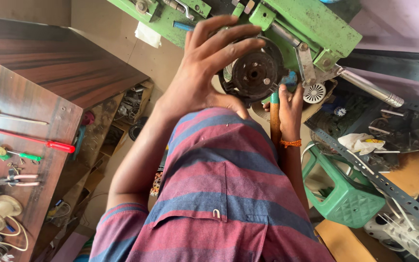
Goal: The person picks small metal parts from a cluttered parts tray, then works on a motor rotor/flywheel assembly at a green machine bench, hammering it with a mallet to drive components, using pliers to grip parts, and fitting a small pin or bearing into the rotor by hand.
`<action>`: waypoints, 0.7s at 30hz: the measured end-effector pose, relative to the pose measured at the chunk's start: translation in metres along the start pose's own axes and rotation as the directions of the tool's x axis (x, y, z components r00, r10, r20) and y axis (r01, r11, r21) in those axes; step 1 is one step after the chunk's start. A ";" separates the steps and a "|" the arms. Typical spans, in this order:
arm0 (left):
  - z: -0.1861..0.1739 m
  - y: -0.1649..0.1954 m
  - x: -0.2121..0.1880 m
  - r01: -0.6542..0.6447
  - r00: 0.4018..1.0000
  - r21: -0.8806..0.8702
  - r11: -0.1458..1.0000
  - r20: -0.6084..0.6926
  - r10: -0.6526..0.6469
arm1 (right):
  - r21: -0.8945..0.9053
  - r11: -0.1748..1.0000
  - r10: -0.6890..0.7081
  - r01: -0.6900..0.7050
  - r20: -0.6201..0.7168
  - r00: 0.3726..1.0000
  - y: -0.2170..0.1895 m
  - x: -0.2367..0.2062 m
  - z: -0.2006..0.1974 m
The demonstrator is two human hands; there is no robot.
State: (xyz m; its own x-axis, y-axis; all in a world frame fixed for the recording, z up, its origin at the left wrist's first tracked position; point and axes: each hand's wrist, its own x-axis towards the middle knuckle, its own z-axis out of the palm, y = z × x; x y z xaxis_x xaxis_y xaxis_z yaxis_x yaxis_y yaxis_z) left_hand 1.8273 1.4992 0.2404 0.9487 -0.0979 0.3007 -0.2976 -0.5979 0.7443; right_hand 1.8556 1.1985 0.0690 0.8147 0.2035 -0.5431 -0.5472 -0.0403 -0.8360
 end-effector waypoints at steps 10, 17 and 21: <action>0.011 0.003 0.002 0.061 0.996 0.021 0.998 0.059 -0.062 | 0.013 1.000 -0.022 0.021 0.059 0.998 0.002 0.002 -0.004; 0.032 0.010 -0.010 0.124 0.988 -0.050 0.991 -0.092 -0.128 | -0.050 0.998 0.044 -0.041 0.057 0.997 -0.007 -0.003 -0.001; 0.036 0.008 -0.014 0.173 0.980 -0.084 0.981 -0.085 -0.180 | -0.127 0.976 0.181 -0.179 -0.001 0.984 -0.015 -0.011 -0.001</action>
State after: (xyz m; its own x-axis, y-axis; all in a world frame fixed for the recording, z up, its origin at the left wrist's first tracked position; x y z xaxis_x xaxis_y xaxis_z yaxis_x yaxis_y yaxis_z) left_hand 1.8151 1.4673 0.2210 0.9742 0.0791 0.2114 -0.1371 -0.5365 0.8327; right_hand 1.8545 1.1963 0.0874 0.7026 0.1920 -0.6852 -0.6556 -0.1999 -0.7282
